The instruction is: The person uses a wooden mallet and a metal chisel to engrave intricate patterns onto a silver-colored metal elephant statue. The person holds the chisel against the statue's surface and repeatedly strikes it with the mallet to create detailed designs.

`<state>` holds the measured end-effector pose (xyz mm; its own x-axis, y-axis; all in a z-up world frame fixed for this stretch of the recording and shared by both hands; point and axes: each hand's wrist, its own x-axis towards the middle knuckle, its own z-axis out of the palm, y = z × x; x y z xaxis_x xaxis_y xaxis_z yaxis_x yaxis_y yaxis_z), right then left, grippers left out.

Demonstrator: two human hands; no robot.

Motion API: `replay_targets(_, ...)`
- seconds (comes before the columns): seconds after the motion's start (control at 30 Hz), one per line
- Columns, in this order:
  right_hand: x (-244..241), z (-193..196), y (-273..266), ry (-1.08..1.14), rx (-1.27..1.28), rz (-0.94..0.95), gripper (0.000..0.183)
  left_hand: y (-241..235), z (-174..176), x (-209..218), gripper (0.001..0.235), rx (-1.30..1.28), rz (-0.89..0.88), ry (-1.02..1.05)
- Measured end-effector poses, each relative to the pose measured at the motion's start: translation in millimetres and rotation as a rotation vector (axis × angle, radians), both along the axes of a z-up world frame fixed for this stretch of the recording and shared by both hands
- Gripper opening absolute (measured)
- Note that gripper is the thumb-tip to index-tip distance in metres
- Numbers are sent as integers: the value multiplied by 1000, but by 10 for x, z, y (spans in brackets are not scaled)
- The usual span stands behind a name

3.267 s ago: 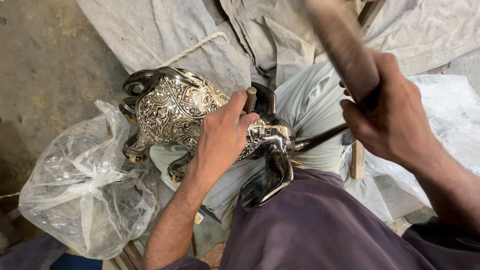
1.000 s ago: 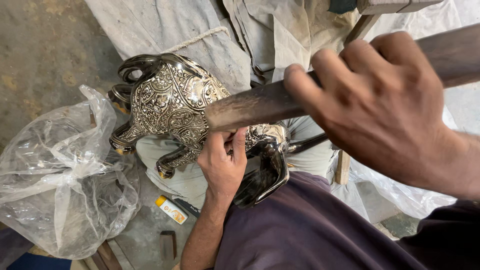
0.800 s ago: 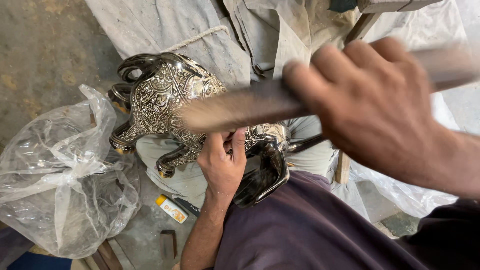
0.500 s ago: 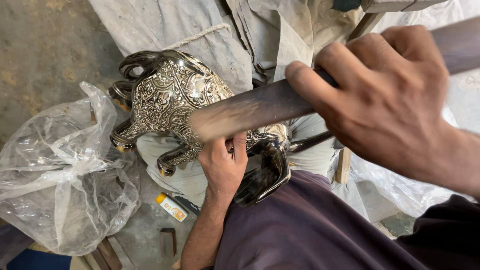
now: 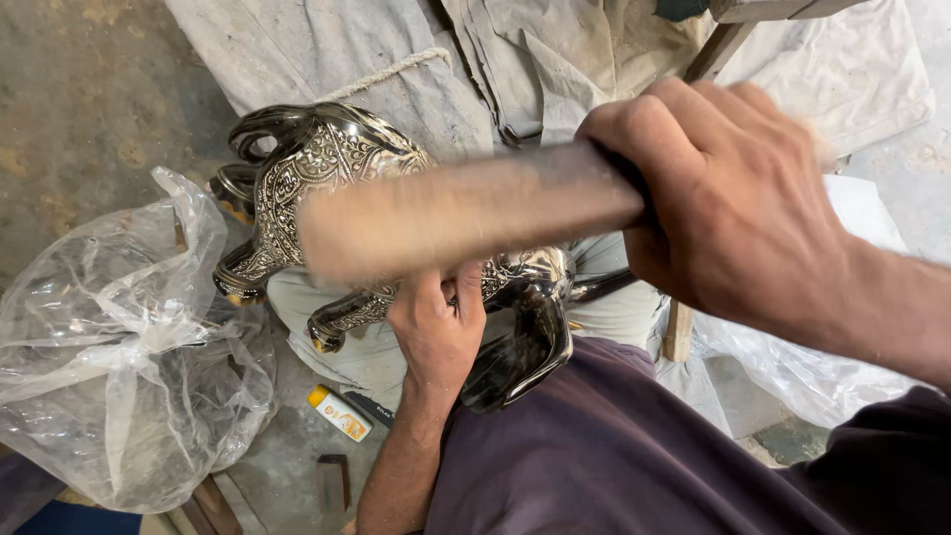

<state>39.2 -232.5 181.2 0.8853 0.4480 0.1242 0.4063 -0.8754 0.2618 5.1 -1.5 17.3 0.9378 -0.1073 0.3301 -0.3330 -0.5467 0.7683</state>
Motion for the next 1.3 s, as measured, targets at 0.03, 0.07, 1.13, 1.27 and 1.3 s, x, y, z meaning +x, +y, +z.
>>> replay_targets(0.03, 2, 7, -2, 15, -11, -7, 10, -3, 2, -7, 22, -20, -2, 34)
replay_targets(0.07, 3, 8, 12, 31, -21, -18, 10, -5, 0, -16, 21, -40, -4, 69)
replay_targets(1.13, 166, -200, -201, 163, 558, -46, 37, -27, 241, 201, 26, 55, -70, 135)
replay_targets(1.27, 177, -233, -191, 114, -137, -87, 12, -27, 211, 207, 25, 49, -71, 110)
replay_targets(1.3, 174, -235, -191, 112, 41, -61, 17, -27, 206, 202, 24, 45, -75, 95)
